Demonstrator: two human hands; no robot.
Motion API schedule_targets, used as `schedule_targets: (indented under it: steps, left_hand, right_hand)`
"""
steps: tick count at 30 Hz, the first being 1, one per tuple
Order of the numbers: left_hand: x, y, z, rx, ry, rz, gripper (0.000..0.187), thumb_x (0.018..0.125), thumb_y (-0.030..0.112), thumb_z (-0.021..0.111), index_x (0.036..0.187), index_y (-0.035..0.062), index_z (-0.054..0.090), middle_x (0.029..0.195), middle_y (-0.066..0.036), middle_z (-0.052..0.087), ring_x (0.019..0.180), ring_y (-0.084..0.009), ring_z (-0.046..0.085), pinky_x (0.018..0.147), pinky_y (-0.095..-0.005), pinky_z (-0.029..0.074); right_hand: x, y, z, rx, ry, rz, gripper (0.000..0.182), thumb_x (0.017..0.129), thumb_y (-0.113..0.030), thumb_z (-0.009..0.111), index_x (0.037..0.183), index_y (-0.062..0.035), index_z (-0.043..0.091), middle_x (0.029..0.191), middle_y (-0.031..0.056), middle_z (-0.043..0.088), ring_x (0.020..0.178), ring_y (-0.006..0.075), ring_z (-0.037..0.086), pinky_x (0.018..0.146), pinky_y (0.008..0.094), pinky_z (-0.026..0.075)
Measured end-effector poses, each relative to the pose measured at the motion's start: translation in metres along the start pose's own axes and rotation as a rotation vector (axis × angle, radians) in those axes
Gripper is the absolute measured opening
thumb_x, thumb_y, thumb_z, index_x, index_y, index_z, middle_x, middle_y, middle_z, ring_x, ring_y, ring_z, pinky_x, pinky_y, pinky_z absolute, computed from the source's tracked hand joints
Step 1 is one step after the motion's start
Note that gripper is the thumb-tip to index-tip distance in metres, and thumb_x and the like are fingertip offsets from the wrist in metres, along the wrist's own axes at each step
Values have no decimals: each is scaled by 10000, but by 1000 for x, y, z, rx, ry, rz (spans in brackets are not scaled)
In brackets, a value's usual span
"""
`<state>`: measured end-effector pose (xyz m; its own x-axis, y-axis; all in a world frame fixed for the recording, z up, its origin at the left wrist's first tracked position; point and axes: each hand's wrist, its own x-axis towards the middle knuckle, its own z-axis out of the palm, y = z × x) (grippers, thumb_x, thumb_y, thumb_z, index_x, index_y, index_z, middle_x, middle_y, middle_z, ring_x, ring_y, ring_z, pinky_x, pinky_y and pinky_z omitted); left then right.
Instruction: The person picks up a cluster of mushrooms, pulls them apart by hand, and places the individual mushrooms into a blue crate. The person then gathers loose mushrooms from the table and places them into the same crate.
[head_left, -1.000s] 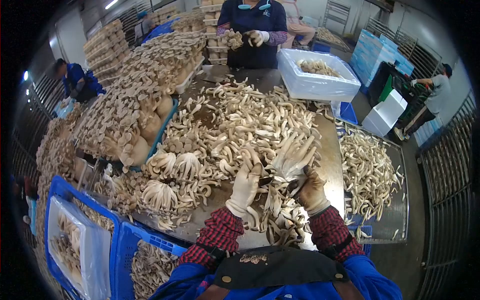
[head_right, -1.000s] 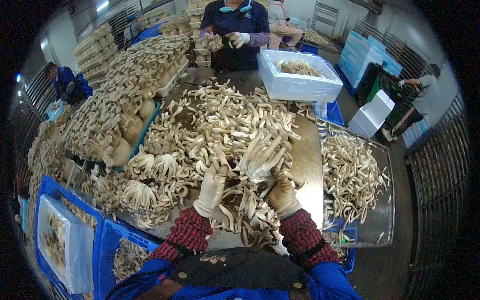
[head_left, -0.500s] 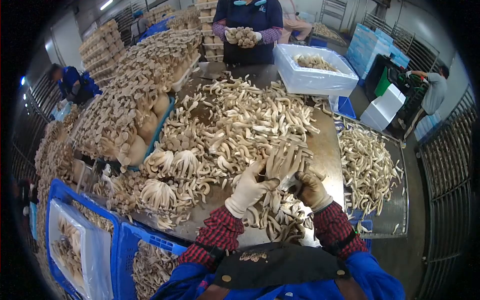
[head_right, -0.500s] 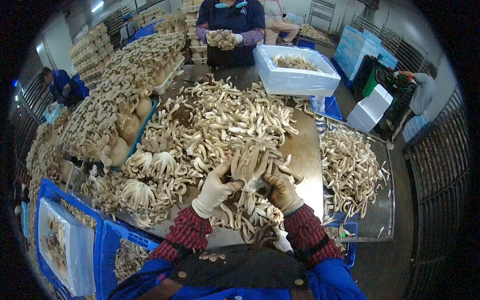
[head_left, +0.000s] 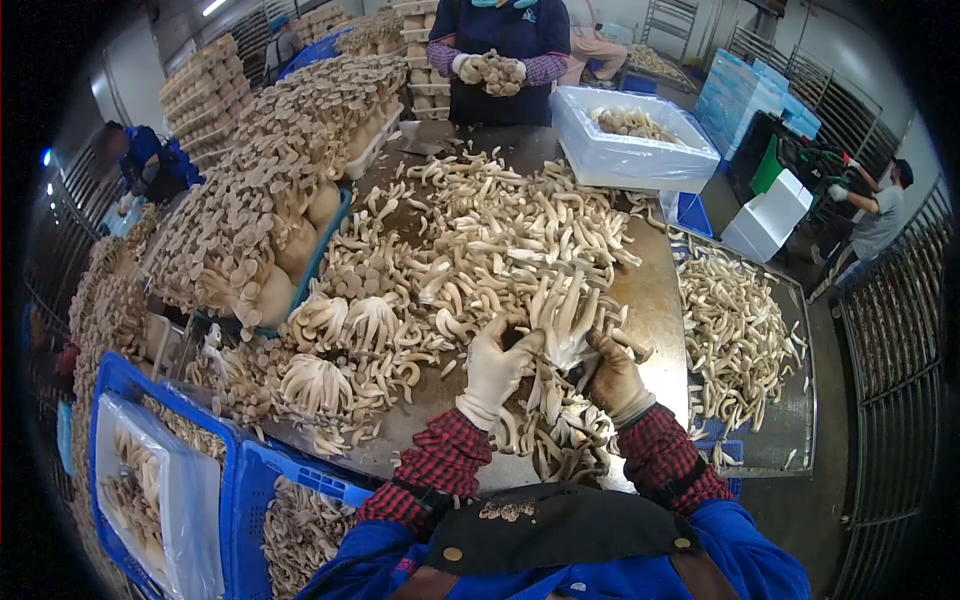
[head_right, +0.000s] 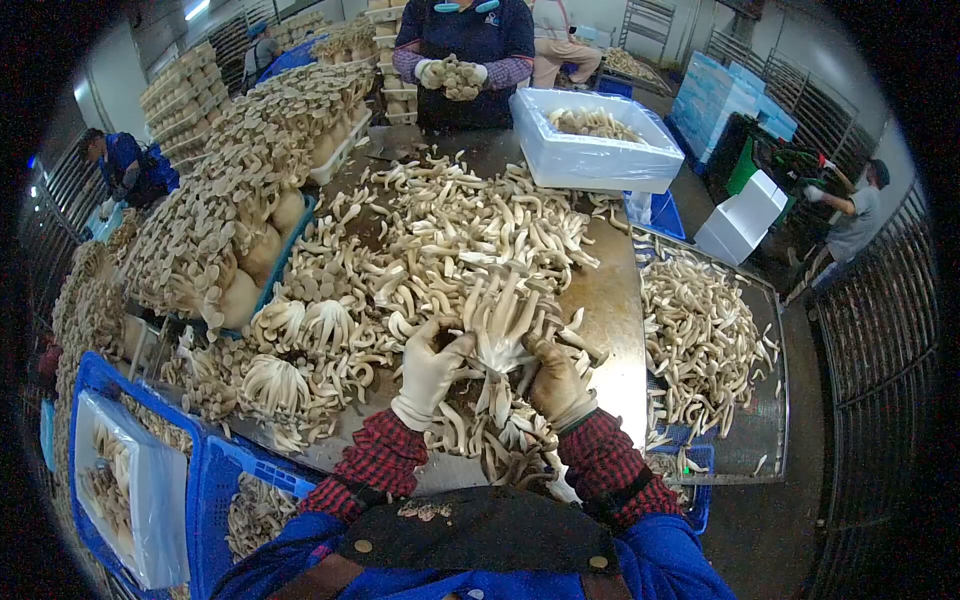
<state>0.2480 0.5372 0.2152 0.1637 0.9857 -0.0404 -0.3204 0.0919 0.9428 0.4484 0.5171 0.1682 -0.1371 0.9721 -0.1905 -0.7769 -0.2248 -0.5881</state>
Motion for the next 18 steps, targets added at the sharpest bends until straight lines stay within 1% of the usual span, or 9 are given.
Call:
schedule_targets:
  steps: [3,7,9,10,11,13,15,17,18]
  left_hand:
    - [5,-16,-3,121,82,233,221,855,24,647,1062,-10,579,869,-65,621,677,-130,633,502,-278,585]
    - [5,-19,-4,117,52,272,205,855,24,652,1048,-13,596,882,-64,627,705,-137,636,552,-267,575]
    - [0,-5,-3,455,-112,403,246,826,33,691,1055,-12,611,908,-54,625,777,-143,634,666,-263,551]
    - [-8,3,3,637,52,554,293,792,33,720,1065,-12,622,930,-49,624,847,-139,621,765,-262,514]
    - [-6,3,4,638,45,554,293,792,33,720,1065,-12,622,930,-49,624,847,-139,621,765,-262,514]
    - [-4,1,3,630,176,623,339,764,39,743,1079,-9,626,937,-49,631,880,-143,614,805,-272,500]
    - [0,-10,1,526,92,627,350,785,18,723,1114,-12,607,953,-64,633,826,-144,631,728,-266,542]
    - [-2,-16,6,139,50,302,334,809,-16,686,1127,-21,581,954,-77,624,754,-138,643,620,-257,583]
    - [1,-20,2,167,41,284,319,822,-52,650,1126,-35,555,964,-87,623,712,-127,643,538,-257,603]
  right_hand:
    - [0,0,-1,-66,-29,-3,237,940,-189,544,1113,-30,565,1073,95,609,968,231,612,881,382,523]
    - [-3,-7,18,119,-5,-50,249,937,-197,543,1118,-25,561,1082,106,604,980,242,611,889,389,521]
    - [1,-17,18,248,-51,-139,261,943,-198,529,1131,-20,558,1087,108,599,1000,243,601,916,385,505]
    - [0,-23,20,157,-28,-193,262,950,-165,507,1147,2,550,1084,113,595,1026,229,583,946,376,482]
    - [0,-25,12,160,-25,-199,262,950,-165,507,1147,2,550,1084,113,595,1026,229,583,946,376,482]
    - [3,-29,-10,-105,-245,-147,273,955,-136,497,1172,24,540,1087,112,594,1025,216,580,940,355,481]
    - [-9,-22,12,-227,-235,-193,259,961,-127,496,1152,42,539,1083,103,590,982,206,595,891,331,503]
    - [-12,-12,15,-237,-89,-110,249,959,-119,496,1143,42,545,1076,87,589,971,190,597,871,315,505]
    - [-12,-10,14,-234,-91,-109,249,959,-119,496,1143,42,545,1076,87,589,971,190,597,871,315,505]
